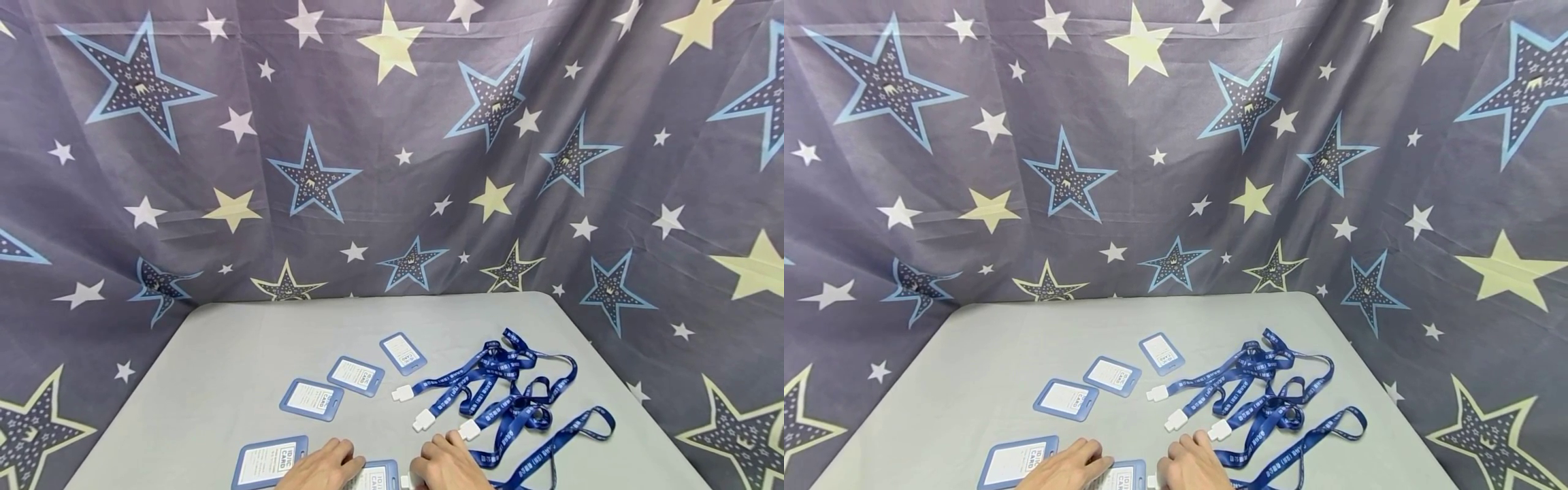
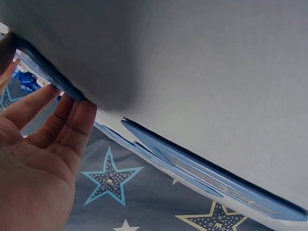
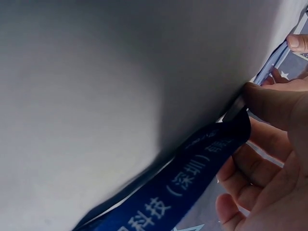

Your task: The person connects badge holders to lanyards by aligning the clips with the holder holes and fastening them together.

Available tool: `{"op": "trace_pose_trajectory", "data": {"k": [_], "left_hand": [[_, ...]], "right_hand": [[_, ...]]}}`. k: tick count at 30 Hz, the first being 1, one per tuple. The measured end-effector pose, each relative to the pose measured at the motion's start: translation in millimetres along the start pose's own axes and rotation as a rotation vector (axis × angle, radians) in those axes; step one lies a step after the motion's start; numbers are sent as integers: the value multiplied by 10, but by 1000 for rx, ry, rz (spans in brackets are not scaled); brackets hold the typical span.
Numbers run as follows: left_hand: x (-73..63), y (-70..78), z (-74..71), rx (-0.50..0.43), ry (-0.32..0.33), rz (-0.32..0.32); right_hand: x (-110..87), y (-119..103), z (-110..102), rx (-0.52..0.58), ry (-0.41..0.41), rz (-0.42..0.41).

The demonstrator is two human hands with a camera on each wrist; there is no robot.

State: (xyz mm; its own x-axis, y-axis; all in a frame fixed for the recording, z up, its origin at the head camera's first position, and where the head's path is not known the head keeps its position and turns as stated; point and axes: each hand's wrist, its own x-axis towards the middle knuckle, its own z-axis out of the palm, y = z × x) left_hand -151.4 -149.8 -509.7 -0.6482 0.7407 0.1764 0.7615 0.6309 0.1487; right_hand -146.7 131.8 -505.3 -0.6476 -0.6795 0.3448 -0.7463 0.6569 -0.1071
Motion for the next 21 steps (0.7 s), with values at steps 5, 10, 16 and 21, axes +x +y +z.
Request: {"op": "trace_pose_trajectory", "data": {"k": [5,10,16,21], "left_hand": [[-4,0,2,5,7,3],[-3,5,7,-1,9,-6],[-4,7,2,-10,-3,-9],[-7,5,-1,8,10,7]], "right_hand": [[1,-5,0,-4,-2,-7],[1,-5,-7,-22,0,-15],[14,-12,-23,-33,-10,-21],[21,-13,-25,-25,-20,-20]]}}
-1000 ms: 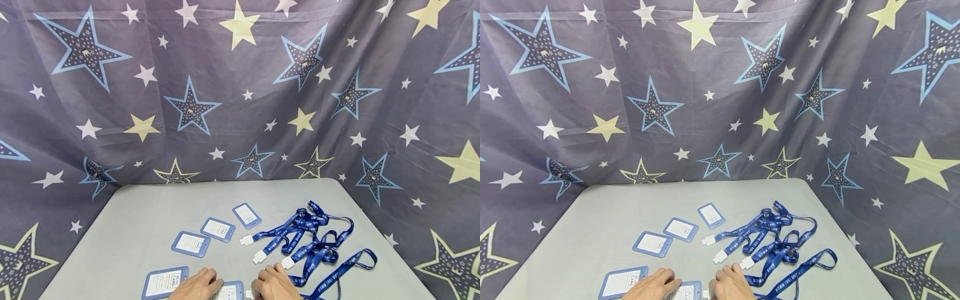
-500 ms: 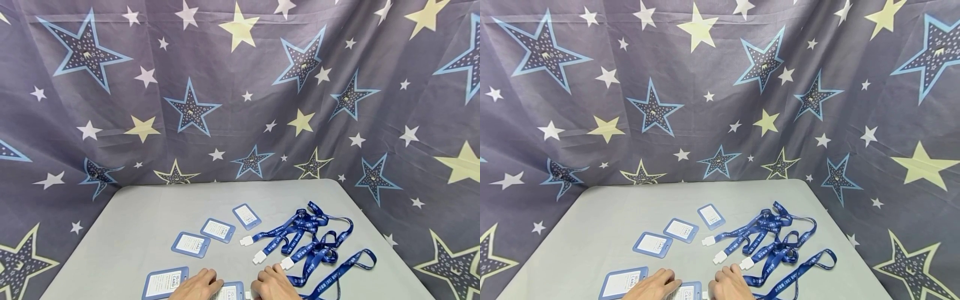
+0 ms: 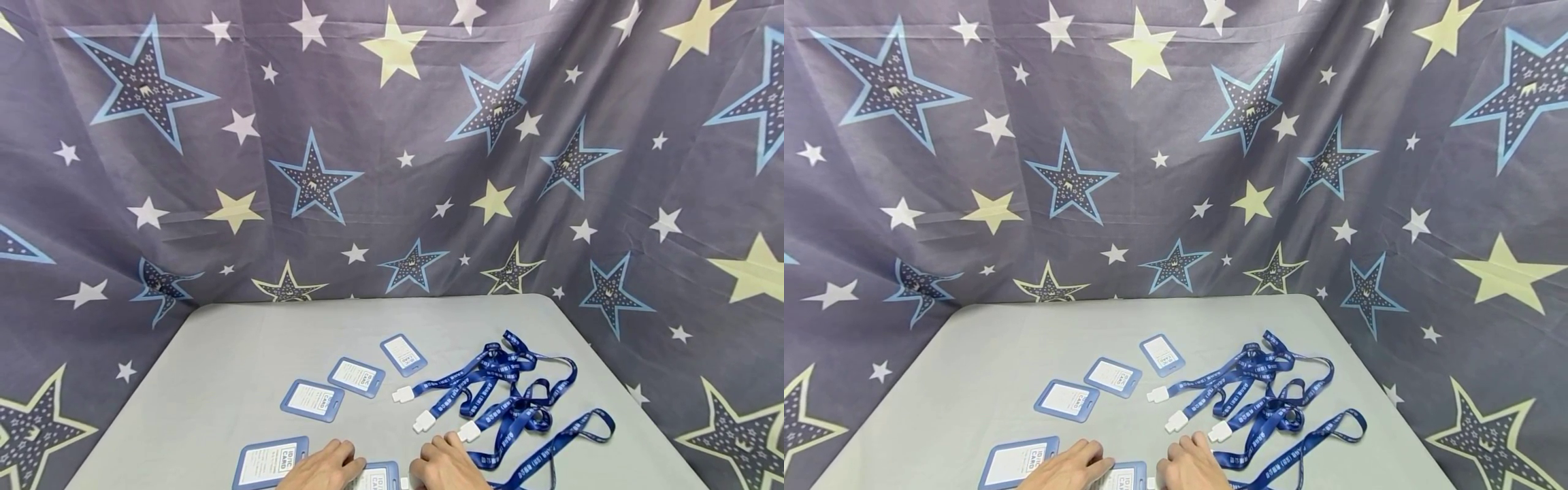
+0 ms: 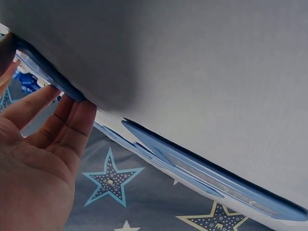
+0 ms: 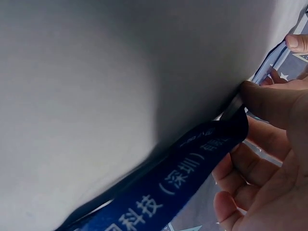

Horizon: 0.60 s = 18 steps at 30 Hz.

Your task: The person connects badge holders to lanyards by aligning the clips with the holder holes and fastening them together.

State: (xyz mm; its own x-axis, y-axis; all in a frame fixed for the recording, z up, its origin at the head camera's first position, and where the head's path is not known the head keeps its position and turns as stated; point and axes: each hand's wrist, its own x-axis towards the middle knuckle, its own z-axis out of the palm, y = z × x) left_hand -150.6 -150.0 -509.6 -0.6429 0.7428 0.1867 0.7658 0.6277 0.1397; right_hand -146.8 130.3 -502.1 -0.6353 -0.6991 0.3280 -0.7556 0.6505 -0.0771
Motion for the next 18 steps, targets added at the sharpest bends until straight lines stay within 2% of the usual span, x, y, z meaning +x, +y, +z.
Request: {"op": "trace_pose_trajectory", "data": {"k": [9,18], "left_hand": [[1,-10,5,-3,17,9],[8,5,-9,-3,-11,-3]], "right_hand": [[0,-2,2,-15,10,-7],[5,-3,12,-36,12,-14]]}}
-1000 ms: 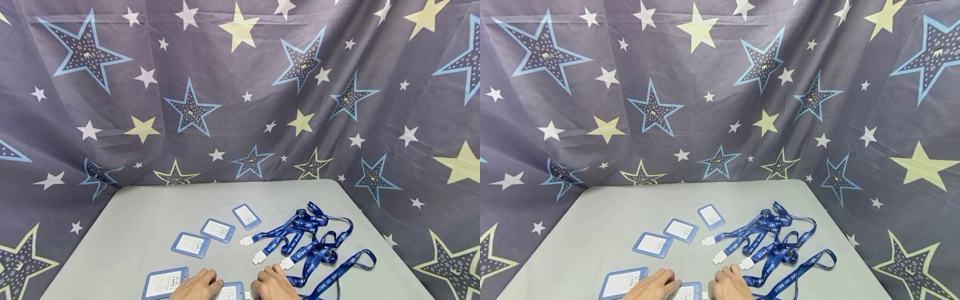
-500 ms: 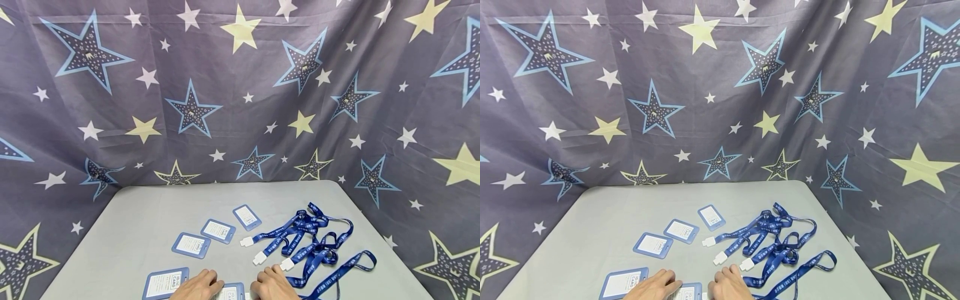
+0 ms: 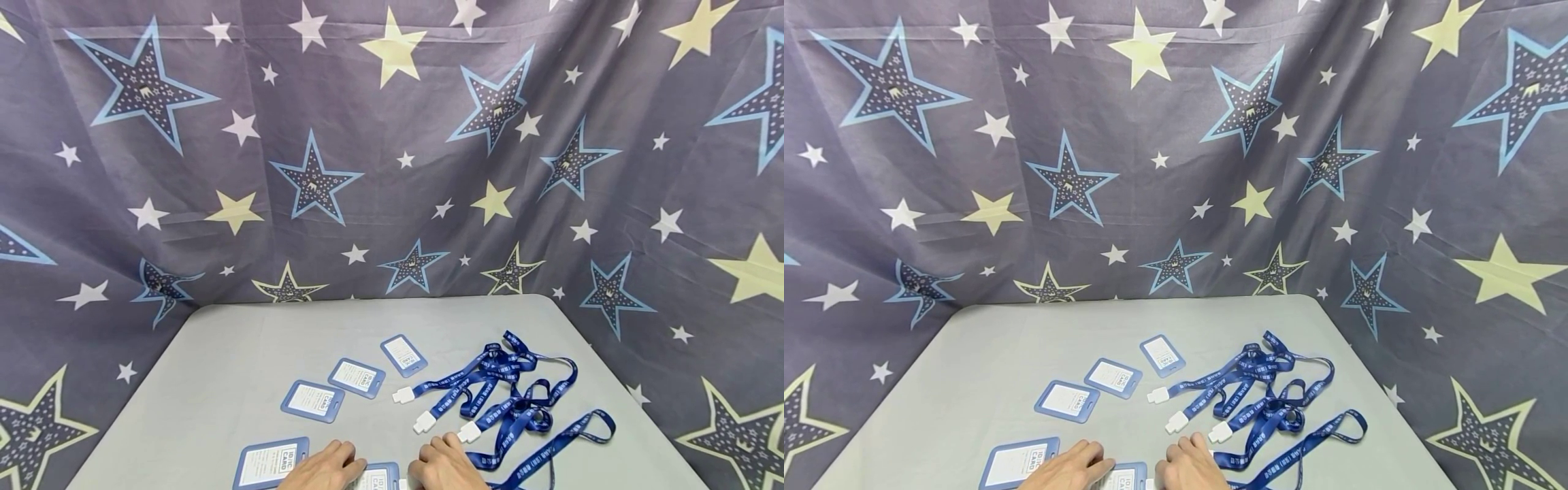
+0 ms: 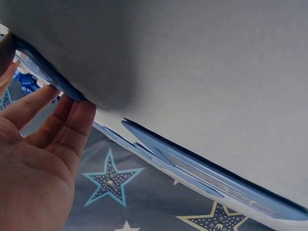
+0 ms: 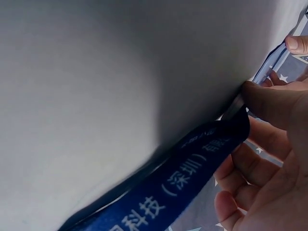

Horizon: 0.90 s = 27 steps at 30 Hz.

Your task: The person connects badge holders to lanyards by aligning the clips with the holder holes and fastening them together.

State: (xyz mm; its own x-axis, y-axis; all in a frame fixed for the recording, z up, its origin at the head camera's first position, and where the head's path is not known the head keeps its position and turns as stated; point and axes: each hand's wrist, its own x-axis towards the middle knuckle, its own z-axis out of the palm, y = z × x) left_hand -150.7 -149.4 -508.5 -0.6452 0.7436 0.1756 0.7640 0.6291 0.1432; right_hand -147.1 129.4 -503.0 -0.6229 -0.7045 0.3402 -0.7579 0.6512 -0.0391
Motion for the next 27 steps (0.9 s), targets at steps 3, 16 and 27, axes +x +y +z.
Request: {"op": "trace_pose_trajectory", "data": {"k": [3,16,27], "left_hand": [[3,10,-9,-6,-23,-17],[8,9,11,-6,-14,-7],[5,1,37,-12,0,-8]], "right_hand": [[-8,-1,16,-15,21,-10],[-16,7,54,-45,61,-41],[-21,13,82,-60,81,-61]]}}
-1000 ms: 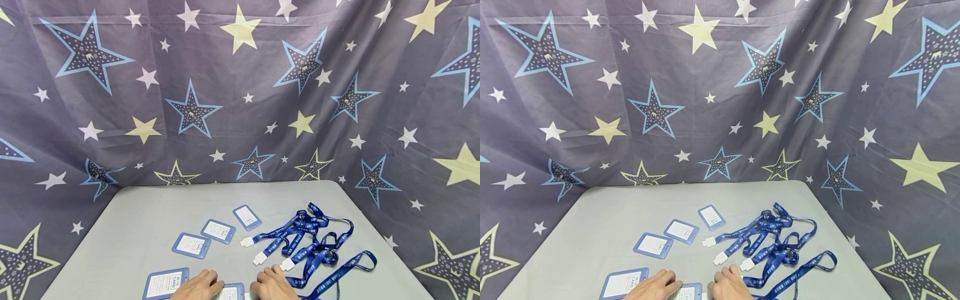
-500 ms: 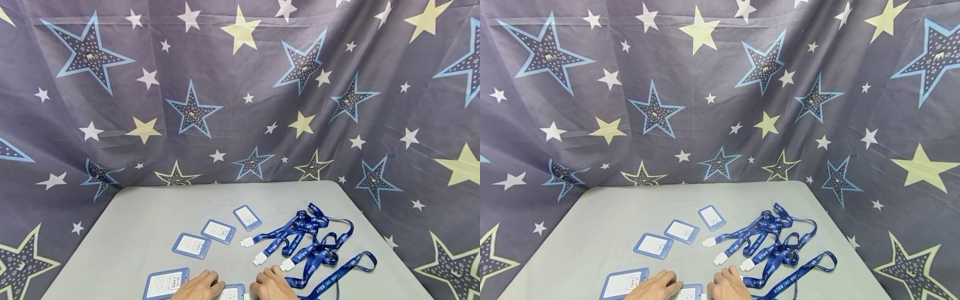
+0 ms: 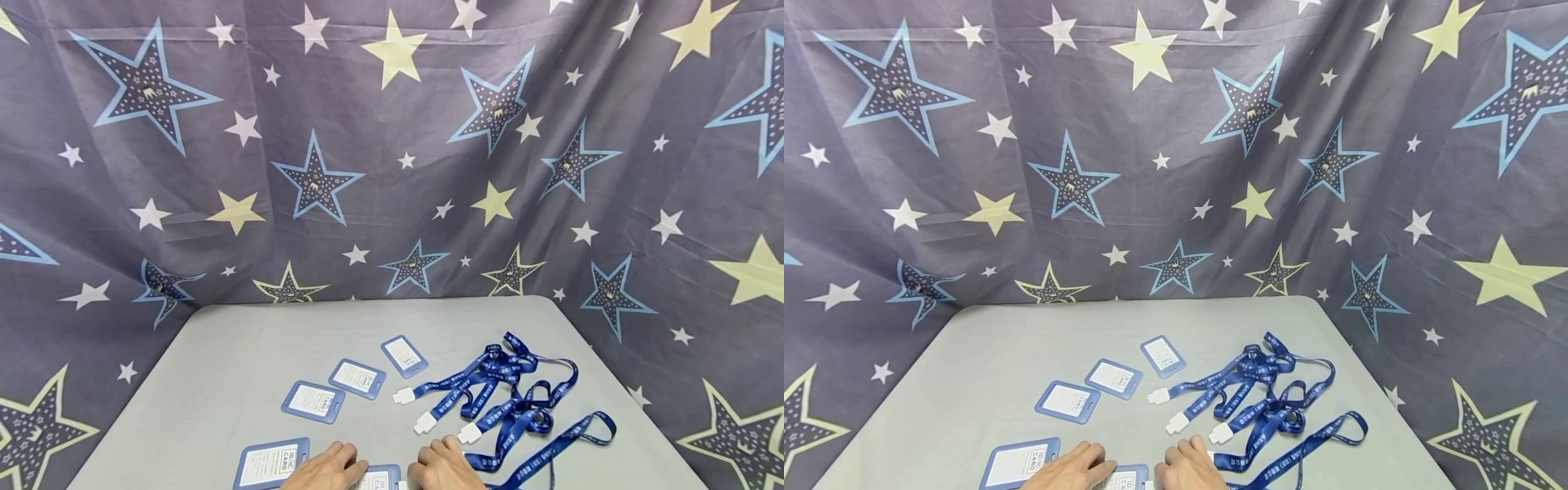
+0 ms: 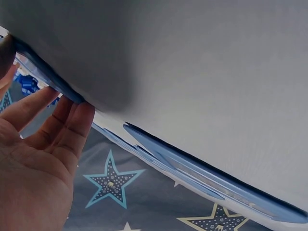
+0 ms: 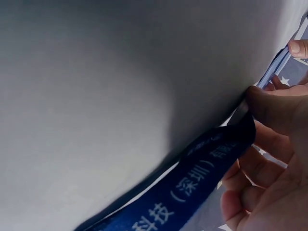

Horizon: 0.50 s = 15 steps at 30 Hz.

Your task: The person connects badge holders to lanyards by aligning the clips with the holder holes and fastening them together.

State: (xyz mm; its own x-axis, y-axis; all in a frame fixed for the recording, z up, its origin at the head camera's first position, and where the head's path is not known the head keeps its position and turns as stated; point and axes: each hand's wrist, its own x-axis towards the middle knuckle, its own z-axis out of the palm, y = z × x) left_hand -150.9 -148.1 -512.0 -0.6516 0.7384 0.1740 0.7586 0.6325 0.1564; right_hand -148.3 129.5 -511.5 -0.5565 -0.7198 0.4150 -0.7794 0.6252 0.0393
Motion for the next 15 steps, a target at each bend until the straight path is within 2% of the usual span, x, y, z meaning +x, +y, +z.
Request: {"op": "trace_pose_trajectory", "data": {"k": [15], "left_hand": [[-1,16,-8,-30,-30,-27]], "right_hand": [[20,0,-4,-17,-35,-19]]}}
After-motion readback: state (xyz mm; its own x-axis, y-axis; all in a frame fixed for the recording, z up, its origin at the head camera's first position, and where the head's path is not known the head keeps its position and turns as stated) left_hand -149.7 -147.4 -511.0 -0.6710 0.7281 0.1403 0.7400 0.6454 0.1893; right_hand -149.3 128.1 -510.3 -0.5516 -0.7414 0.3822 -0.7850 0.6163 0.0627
